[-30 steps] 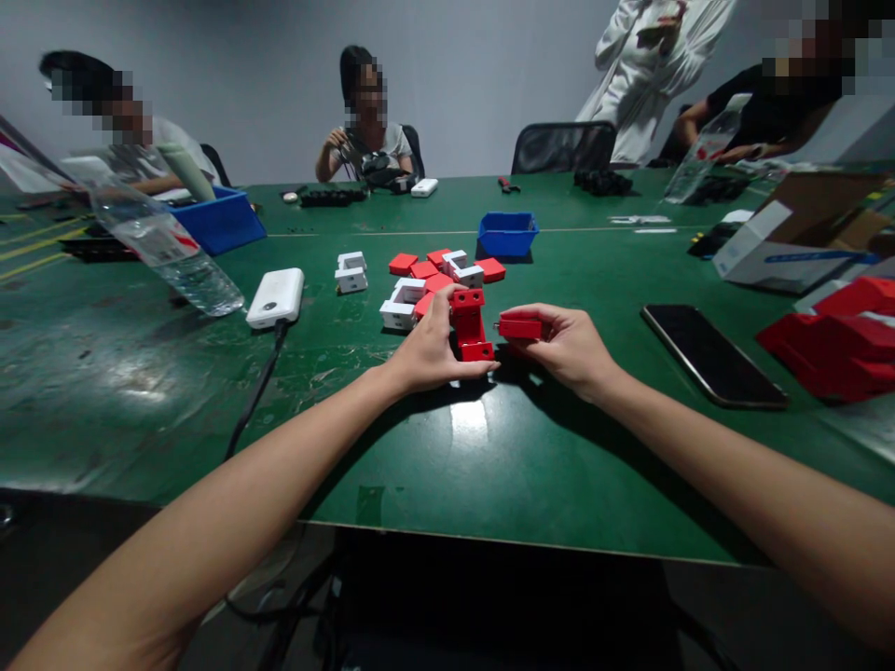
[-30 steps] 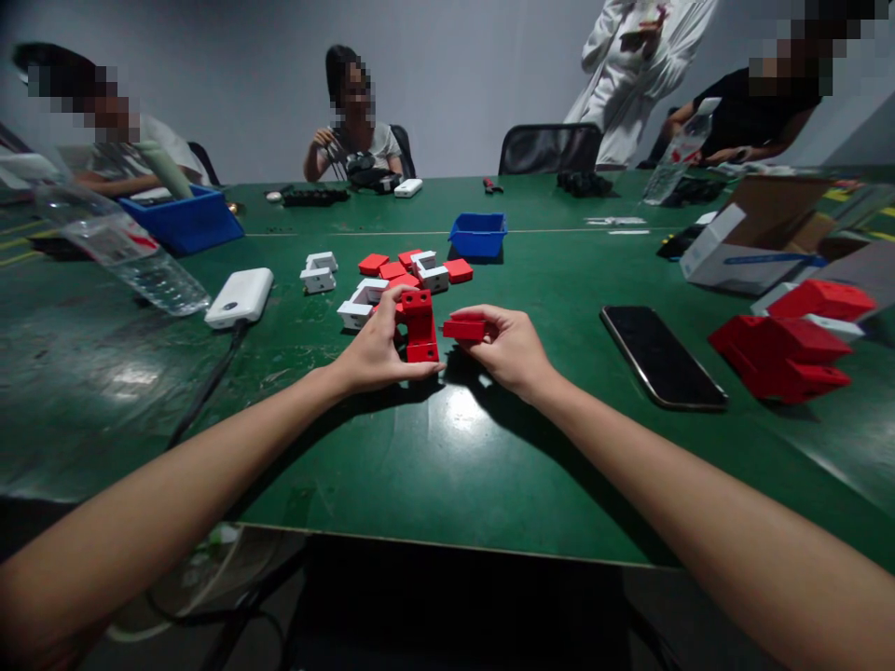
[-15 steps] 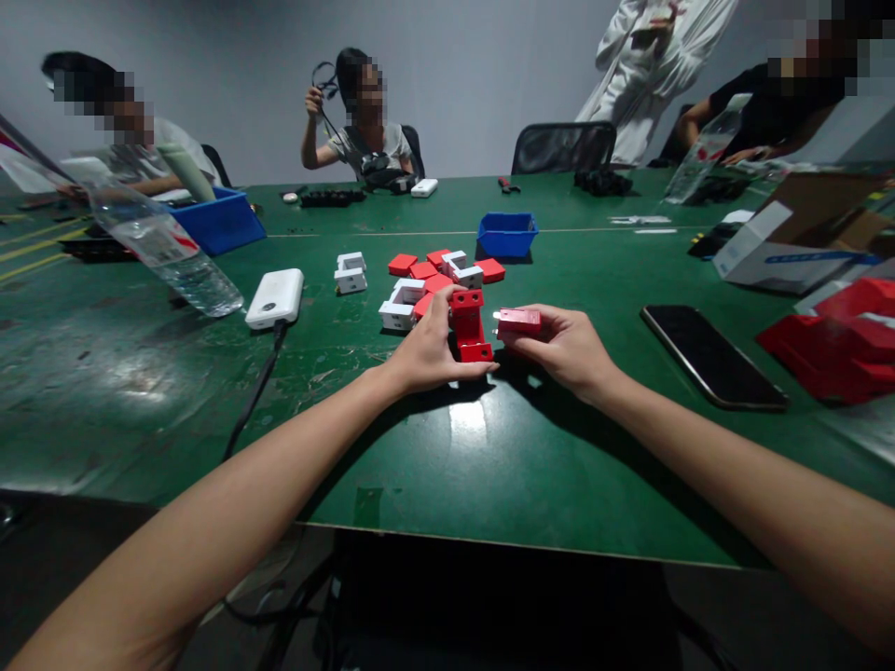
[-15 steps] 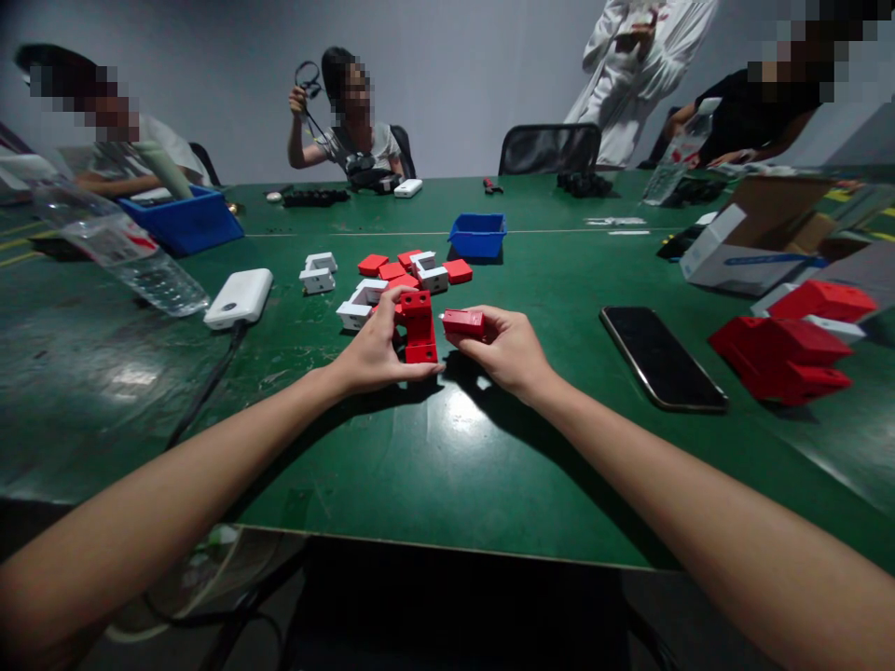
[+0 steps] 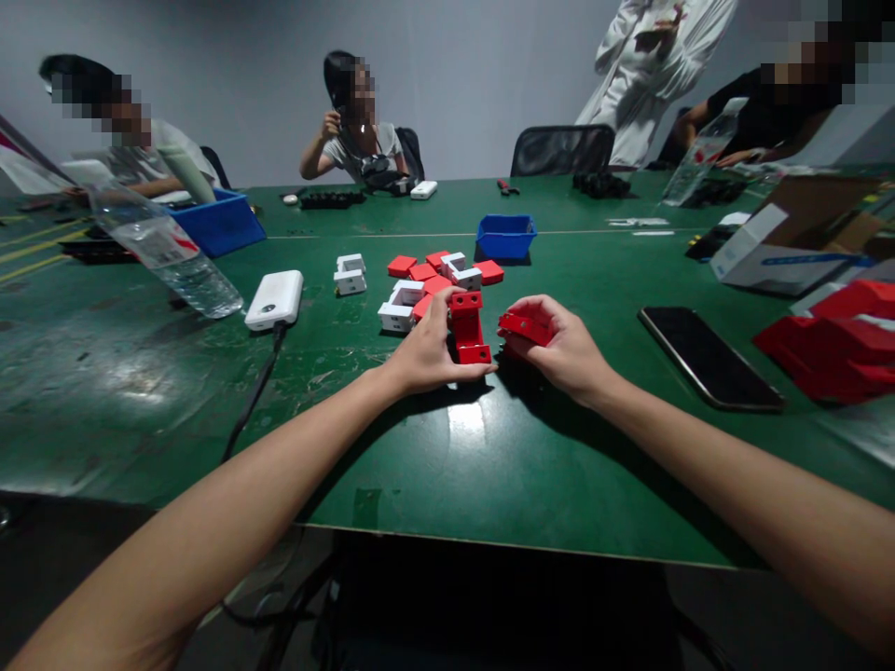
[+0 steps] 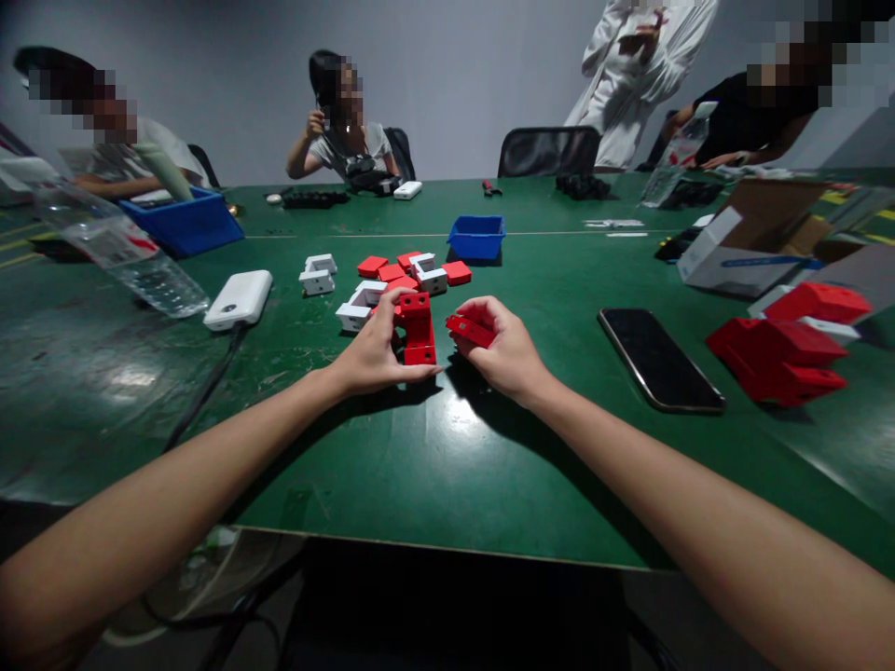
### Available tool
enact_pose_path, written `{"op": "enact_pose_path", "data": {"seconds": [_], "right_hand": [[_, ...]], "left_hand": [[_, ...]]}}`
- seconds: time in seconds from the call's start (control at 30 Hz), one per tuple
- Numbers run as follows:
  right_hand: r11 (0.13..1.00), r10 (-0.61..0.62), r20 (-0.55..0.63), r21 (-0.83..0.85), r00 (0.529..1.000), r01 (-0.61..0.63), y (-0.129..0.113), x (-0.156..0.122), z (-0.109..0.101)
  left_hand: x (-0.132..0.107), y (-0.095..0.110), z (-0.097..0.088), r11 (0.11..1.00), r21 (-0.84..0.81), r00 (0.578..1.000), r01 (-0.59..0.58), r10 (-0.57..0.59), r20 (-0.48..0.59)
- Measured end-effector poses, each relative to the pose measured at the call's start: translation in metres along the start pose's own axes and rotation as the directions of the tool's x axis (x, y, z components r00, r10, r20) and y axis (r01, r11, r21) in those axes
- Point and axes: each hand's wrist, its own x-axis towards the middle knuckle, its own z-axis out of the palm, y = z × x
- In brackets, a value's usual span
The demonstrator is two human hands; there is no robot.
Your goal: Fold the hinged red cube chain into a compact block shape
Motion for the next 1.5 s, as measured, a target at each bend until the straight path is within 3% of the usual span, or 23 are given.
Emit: {"op": "enact_pose_path", "data": {"seconds": [0.43,0.7,0.9,1.0,1.17,1.5], "right_hand": [[0.996,-0.035,0.064,-0.080,0.997,0.040,0.000,-0.002,-0.002],[1.000,0.002,0.044,-0.022,0.999,-0.001,-0.005,-0.004,0.001],[0.993,0.103,0.016,0.061,0.995,-0.104,-0.011,-0.004,0.003],[0.954,0.220,0.011,0.208,0.975,-0.218,-0.014,-0.004,0.003],[0.803,0.397,0.095,0.447,0.913,-0.395,-0.018,-0.002,0.001],[0.742,0.401,0.135,0.532,0.906,-0.408,-0.016,0.001,-0.002]], "left_hand": [[0.001,0.000,0.000,1.000,0.005,1.000,-0.028,0.028,-0.006],[0.000,-0.001,0.000,0.999,0.020,0.999,-0.033,0.033,0.000],[0.000,-0.001,0.000,0.999,0.025,0.999,-0.037,0.037,-0.006],[0.000,-0.001,0.000,0.999,0.015,0.999,-0.043,0.043,-0.007],[0.000,-0.001,0.000,0.999,0.009,0.999,-0.043,0.043,-0.011],[0.000,-0.002,0.001,0.999,0.011,0.999,-0.047,0.047,-0.014]]}}
